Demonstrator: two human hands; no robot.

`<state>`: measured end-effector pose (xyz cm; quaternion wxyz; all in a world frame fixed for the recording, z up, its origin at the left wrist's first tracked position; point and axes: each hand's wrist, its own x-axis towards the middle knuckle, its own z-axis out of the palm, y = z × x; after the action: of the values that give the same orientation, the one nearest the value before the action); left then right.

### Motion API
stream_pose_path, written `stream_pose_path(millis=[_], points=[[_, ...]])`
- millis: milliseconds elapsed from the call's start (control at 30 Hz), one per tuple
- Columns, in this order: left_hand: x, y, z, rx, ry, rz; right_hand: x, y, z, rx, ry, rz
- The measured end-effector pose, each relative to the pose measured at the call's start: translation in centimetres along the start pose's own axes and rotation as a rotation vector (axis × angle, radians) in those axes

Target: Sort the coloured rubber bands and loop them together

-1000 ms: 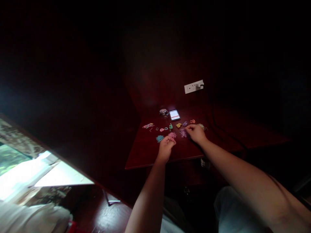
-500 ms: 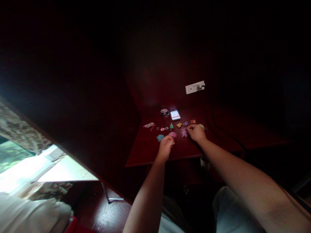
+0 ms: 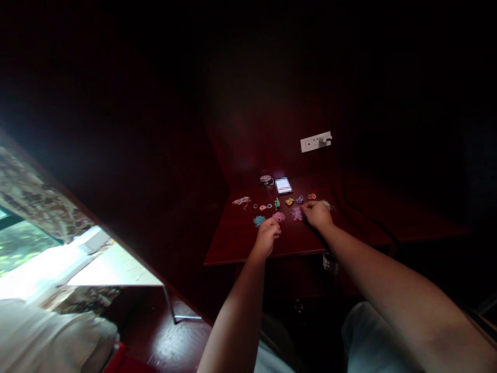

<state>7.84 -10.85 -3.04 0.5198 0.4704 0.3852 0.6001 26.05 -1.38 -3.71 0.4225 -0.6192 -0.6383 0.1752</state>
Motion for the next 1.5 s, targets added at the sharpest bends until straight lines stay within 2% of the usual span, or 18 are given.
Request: stream_pose_path(millis=[567, 967, 1133, 1200, 1267, 1300, 1367, 1433, 1500], points=[[-0.2, 0.8, -0.1, -0.226, -0.074, -0.039, -0.2, -0.1, -0.2, 0.021, 0.010, 0.000], [-0.1, 0.7, 0.0, -0.269, 0.014, -0.042, -0.2, -0.1, -0.2, 0.055, 0.021, -0.005], [0.4, 0.3, -0.1, -0.257, 0.070, 0.048, -0.3, 0.0, -0.4, 0.094, 0.022, -0.029], [1.2, 0.6, -1.4, -0.175, 0.141, 0.104, -0.3, 0.1, -0.5, 0.114, 0.024, -0.042], [2.3, 1.2, -3.7, 0.024, 0.275, 0.162, -0.3, 0.2, -0.5, 0.133, 0.026, -0.054], [2.9, 1.6, -5.1, 0.194, 0.369, 0.173, -0.2, 0.3, -0.5, 0.141, 0.027, -0.060], [4.0, 2.3, -8.1, 0.676, 0.548, 0.162, -0.1, 0.5, -0.5, 0.151, 0.029, -0.067], [4.8, 2.8, -10.5, 0.803, 0.591, 0.149, 0.1, 0.6, -0.5, 0.159, 0.026, -0.070], [5.5, 2.7, -11.8, 0.951, 0.586, 0.116, 0.1, 0.7, -0.6, 0.168, 0.025, -0.068]])
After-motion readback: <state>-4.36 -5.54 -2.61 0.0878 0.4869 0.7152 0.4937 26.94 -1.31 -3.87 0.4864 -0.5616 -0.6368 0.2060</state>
